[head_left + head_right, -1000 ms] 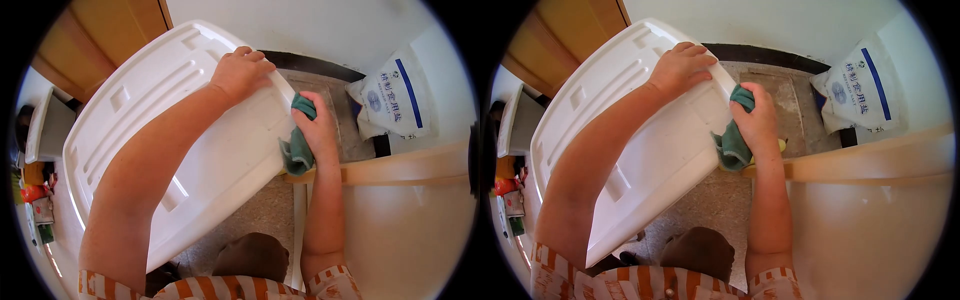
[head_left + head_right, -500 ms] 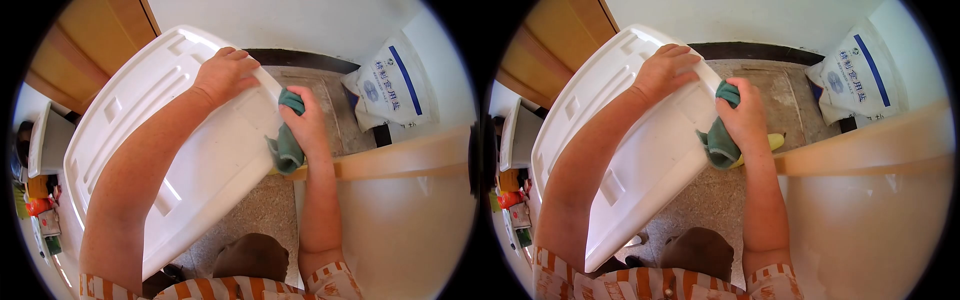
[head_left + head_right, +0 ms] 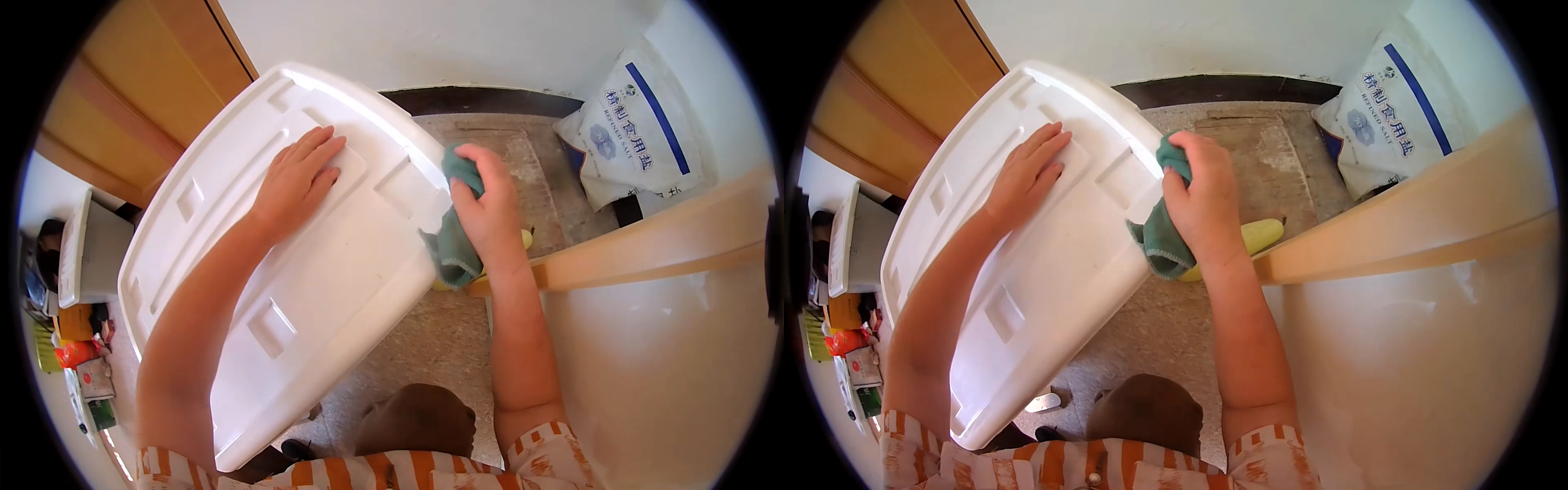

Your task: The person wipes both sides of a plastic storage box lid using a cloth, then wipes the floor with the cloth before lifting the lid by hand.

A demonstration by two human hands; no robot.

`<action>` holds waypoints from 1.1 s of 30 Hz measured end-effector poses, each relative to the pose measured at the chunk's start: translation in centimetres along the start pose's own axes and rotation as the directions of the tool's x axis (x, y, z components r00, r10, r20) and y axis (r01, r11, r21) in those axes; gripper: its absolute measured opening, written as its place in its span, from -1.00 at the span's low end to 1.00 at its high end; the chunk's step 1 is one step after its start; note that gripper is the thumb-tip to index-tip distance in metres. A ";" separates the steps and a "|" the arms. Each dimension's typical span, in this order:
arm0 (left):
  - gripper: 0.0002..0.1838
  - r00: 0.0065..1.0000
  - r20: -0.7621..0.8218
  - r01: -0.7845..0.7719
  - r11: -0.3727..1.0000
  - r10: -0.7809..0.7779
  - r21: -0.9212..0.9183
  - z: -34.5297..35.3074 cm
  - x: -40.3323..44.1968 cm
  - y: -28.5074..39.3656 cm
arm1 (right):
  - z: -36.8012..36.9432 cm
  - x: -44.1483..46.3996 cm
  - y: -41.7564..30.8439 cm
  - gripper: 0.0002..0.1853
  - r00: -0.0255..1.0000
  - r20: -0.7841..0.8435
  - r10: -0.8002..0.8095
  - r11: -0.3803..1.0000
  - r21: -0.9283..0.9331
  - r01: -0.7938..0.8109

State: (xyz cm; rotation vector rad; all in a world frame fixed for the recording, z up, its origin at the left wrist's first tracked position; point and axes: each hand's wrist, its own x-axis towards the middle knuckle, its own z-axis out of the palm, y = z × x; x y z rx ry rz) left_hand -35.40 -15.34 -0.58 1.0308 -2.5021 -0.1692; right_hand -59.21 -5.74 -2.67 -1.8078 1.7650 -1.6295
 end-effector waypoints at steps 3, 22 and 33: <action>-0.63 0.999 -0.026 -0.043 0.999 0.043 -0.027 0.2 -0.1 -0.5 | -0.3 0.6 -0.8 -0.67 0.990 0.042 -0.135 0.990 -0.046 0.136; -0.60 0.950 0.292 -0.118 0.993 0.110 0.009 -1.4 -4.0 6.0 | -0.4 0.6 -1.0 -0.71 0.998 0.070 0.008 1.000 -0.015 -0.006; -0.66 0.982 0.154 -0.093 0.989 0.111 -0.117 -1.6 -0.1 3.6 | -0.2 0.4 -1.0 -0.73 0.998 0.032 0.050 0.997 0.051 -0.052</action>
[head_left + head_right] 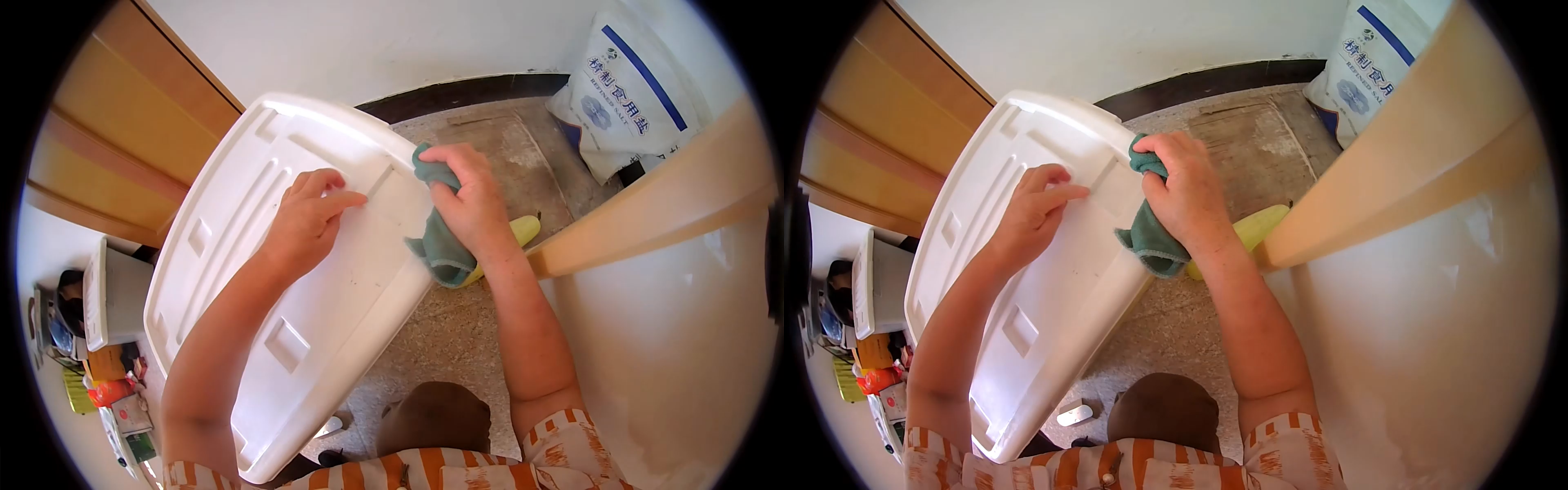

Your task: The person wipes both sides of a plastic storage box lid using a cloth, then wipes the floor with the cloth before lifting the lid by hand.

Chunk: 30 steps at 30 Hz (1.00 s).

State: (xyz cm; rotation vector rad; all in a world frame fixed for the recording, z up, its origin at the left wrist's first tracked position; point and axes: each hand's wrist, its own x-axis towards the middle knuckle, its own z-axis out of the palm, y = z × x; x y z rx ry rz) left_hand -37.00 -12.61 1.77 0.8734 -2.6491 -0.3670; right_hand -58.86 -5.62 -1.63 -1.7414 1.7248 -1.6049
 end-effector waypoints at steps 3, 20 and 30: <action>-0.65 0.995 0.045 -0.089 0.990 0.085 0.113 0.0 1.3 0.0 | 0.0 0.0 0.1 -0.73 1.000 -0.021 -0.012 1.000 0.007 0.012; -0.68 0.886 0.377 0.360 0.912 -0.268 -0.197 -1.0 5.4 0.5 | 0.1 -0.3 0.8 -0.73 0.997 -0.058 -0.041 0.997 0.060 0.044; -0.34 0.821 0.300 0.446 0.874 -0.485 0.193 0.4 7.2 0.8 | 0.2 -0.3 0.8 -0.74 0.996 -0.077 -0.053 0.997 0.052 0.057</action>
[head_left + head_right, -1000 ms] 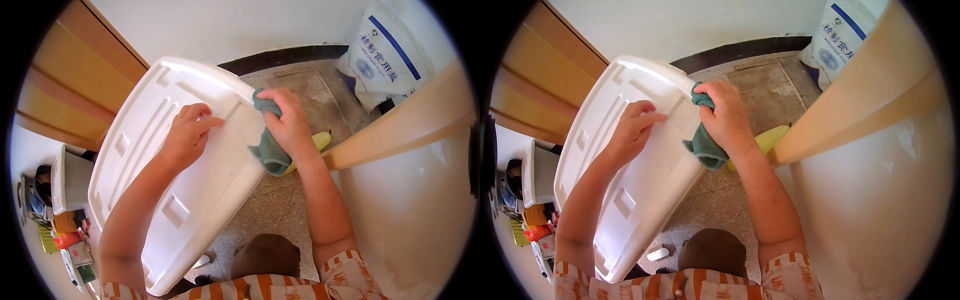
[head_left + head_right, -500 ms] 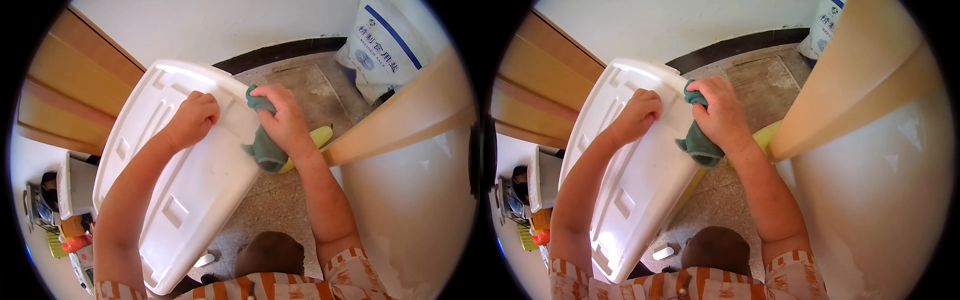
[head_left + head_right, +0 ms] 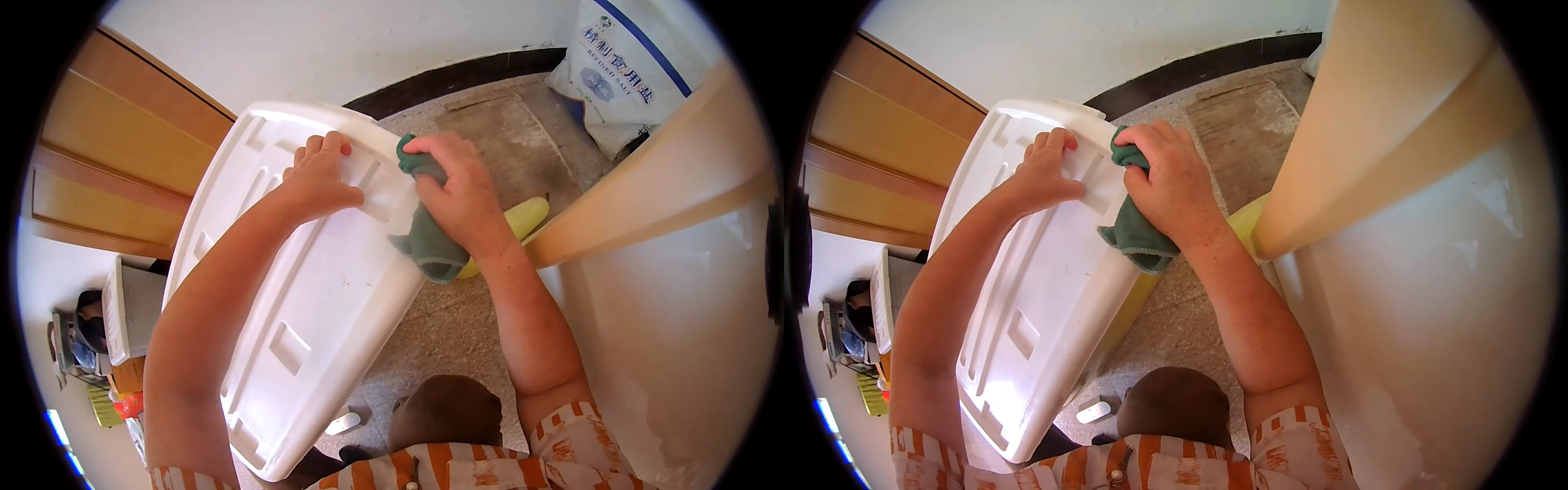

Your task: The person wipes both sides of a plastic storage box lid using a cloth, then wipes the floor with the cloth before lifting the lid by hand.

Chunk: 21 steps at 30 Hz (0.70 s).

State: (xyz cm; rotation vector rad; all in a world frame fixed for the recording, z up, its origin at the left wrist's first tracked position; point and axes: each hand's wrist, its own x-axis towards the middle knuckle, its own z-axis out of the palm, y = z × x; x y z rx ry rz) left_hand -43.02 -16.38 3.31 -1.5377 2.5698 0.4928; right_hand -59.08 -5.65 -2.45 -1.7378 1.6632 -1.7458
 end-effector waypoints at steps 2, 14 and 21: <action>-0.34 1.000 -0.017 -0.002 1.000 0.002 0.007 0.3 -0.1 0.3 | 0.0 0.0 0.0 -0.74 1.000 0.003 0.005 1.000 0.001 -0.005; -0.49 0.969 -0.210 -0.248 0.591 0.133 -0.768 1.6 -3.5 -6.0 | 0.4 1.6 -2.9 -0.79 0.966 0.170 -0.193 0.951 -0.212 0.227; -0.53 0.985 -0.143 -0.168 0.349 0.098 -0.922 1.1 -3.3 -6.6 | 4.2 1.8 -4.4 -0.83 0.846 0.534 -0.005 0.846 -0.448 0.288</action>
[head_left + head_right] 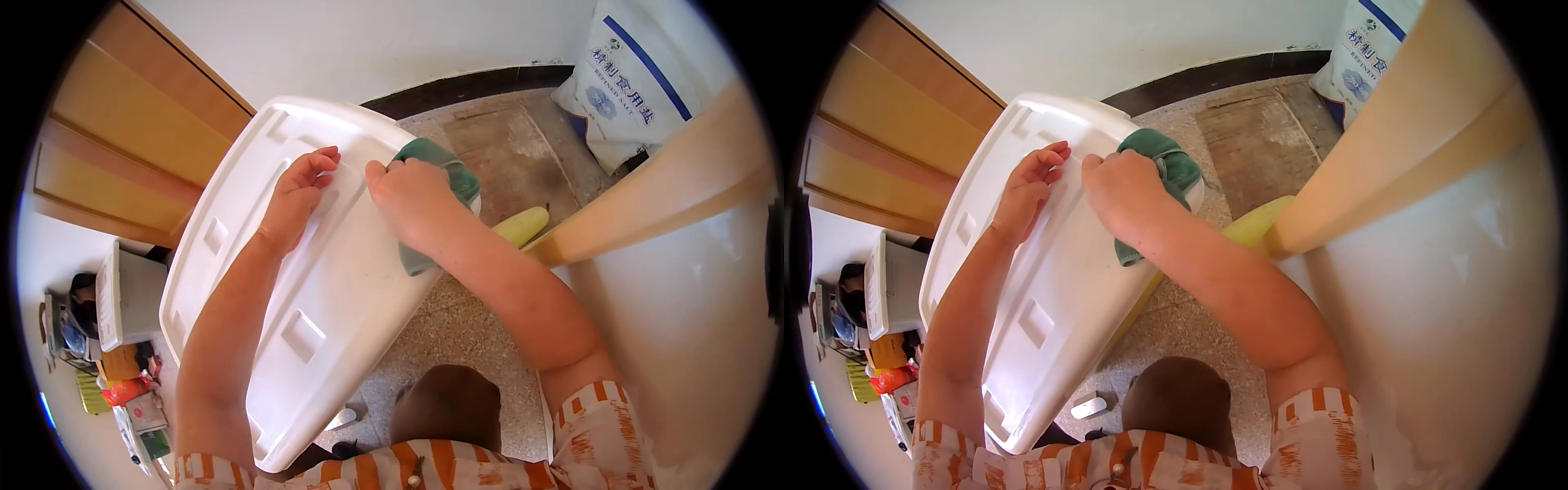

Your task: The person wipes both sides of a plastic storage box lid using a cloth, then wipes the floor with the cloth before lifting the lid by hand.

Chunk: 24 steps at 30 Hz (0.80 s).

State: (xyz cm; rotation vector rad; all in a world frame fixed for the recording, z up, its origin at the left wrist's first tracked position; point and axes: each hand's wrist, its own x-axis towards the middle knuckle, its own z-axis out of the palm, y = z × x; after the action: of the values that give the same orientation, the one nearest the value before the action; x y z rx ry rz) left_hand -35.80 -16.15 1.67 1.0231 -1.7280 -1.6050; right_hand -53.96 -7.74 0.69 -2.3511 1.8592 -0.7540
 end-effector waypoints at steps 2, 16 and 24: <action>-0.53 1.000 0.000 -0.007 1.000 0.007 -0.026 0.1 0.0 0.1 | 0.1 0.2 -0.2 -0.84 1.000 0.012 -0.009 1.000 -0.007 0.009; -0.61 0.998 -0.049 0.029 0.991 -0.036 -0.130 -0.1 0.2 -0.6 | 0.3 0.5 0.2 -0.82 0.982 -0.022 0.187 0.893 0.421 -0.161; -0.61 0.999 -0.046 0.020 0.988 -0.027 -0.151 -0.2 0.3 -1.2 | 1.4 -0.4 -2.8 -0.84 0.989 -0.034 -0.142 0.989 -0.033 0.141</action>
State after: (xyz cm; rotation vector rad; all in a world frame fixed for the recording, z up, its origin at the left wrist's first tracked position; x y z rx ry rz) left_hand -35.65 -16.50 0.45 1.0040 -1.5432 -1.6833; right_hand -50.94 -6.93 0.26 -2.5270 1.7431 -0.7910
